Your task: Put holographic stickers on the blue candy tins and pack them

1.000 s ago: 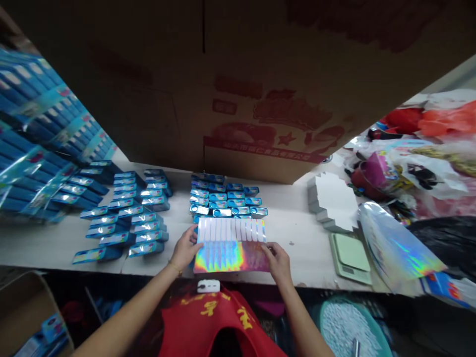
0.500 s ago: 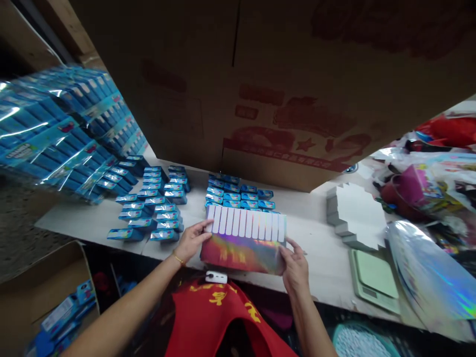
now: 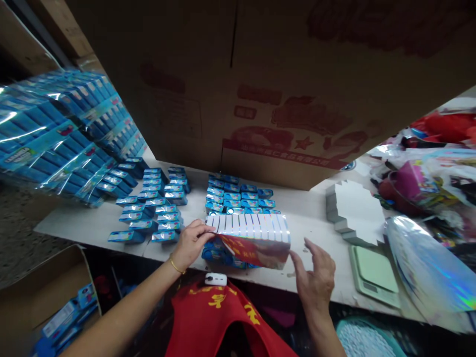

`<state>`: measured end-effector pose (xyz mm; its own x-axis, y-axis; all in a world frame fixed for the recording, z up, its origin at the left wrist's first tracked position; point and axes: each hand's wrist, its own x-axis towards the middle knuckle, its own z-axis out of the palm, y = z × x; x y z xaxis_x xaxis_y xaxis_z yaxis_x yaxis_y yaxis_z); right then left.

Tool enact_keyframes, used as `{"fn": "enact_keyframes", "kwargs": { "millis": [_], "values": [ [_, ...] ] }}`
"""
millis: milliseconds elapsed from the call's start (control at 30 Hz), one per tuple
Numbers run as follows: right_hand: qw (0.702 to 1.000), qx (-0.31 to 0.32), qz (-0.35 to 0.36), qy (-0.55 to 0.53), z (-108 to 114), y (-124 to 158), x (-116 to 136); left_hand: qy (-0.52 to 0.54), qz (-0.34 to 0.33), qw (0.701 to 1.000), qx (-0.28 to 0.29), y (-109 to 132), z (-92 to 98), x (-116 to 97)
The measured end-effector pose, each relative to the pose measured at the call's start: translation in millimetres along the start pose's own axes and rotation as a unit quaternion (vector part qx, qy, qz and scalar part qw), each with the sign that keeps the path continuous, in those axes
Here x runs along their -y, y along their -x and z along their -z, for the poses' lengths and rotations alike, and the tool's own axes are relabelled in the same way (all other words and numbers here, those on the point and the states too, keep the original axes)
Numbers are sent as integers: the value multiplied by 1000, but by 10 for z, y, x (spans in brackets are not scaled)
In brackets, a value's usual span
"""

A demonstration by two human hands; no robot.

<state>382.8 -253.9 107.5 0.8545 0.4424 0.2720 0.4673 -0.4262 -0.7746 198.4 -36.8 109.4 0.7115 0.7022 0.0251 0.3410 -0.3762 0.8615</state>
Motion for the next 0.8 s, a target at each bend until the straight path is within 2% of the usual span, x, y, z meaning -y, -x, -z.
{"fn": "enact_keyframes", "kwargs": {
  "millis": [33,67,100,133,200,267,367,467,567,667,733,800],
  "values": [
    [994,17,91,58,-23,-1,137,-15,-15,1000,2,17,9,-55],
    [978,62,178,90,-72,-7,280,-34,-33,999,6,35,20,-119],
    [954,132,247,105,-141,-20,417,-55,-55,997,7,54,32,-189],
    [927,204,291,118,-222,-39,536,-74,-78,994,5,71,45,-258],
    [893,288,322,124,-370,-94,688,-92,-112,990,2,100,76,-376],
    [884,326,315,113,-437,-164,719,-62,-111,992,20,115,111,-442],
    [873,384,285,92,-332,-296,640,26,-48,997,47,116,176,-449],
    [864,437,237,83,-70,-473,552,91,6,996,-24,92,254,-412],
    [877,438,183,73,185,-665,493,138,30,986,-85,38,297,-366],
    [893,427,137,41,315,-813,439,181,53,976,-109,-53,244,-298],
    [901,421,102,16,320,-873,389,215,78,967,-110,-123,159,-250],
    [907,416,60,-6,286,-916,325,246,98,962,-72,-179,66,-220]
  ]
}}
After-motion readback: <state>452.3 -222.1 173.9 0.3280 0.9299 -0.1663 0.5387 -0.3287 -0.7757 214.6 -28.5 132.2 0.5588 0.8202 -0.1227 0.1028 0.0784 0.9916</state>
